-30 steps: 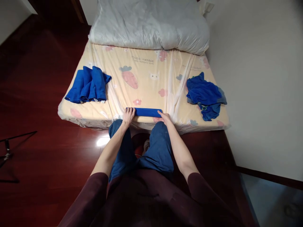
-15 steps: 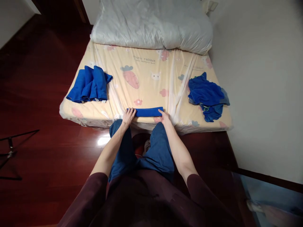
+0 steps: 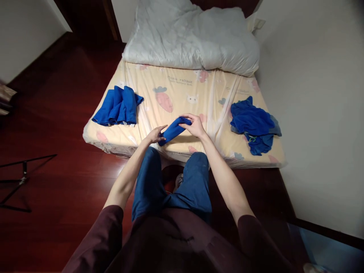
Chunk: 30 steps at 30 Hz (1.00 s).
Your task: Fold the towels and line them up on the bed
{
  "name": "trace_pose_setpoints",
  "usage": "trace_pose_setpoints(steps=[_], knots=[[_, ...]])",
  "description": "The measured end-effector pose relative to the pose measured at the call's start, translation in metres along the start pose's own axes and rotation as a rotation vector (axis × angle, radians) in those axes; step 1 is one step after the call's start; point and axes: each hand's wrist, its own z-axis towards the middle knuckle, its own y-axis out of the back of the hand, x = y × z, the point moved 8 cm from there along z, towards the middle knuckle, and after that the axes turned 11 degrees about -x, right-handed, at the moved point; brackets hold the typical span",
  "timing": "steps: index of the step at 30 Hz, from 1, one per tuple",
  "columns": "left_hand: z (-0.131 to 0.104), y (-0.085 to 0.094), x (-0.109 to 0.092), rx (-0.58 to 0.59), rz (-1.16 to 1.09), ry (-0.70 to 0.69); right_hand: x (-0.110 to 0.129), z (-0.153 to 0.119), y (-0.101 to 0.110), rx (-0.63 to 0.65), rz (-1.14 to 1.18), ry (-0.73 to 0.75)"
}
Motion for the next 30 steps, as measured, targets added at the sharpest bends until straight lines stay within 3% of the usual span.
trace_pose_setpoints(steps=[3,7,13,17,24,30], knots=[[-0.003,0.008,0.003,0.09,-0.032,-0.001,0.04,0.009,-0.042,0.224,-0.052,0.096],[-0.019,0.021,0.009,0.062,-0.058,0.067,0.066,0.021,-0.079,0.317,-0.11,0.146],[-0.043,0.051,0.027,-0.228,-0.135,0.208,0.062,0.039,-0.098,0.158,-0.117,0.111],[-0.049,0.058,0.042,-0.329,-0.163,0.275,0.057,0.047,-0.113,0.143,-0.127,0.114],[-0.041,0.078,0.075,-0.601,-0.109,0.409,0.079,0.071,-0.162,0.201,-0.219,0.307],[-0.026,0.106,0.104,-0.693,-0.051,0.451,0.087,0.094,-0.201,0.211,-0.276,0.397]])
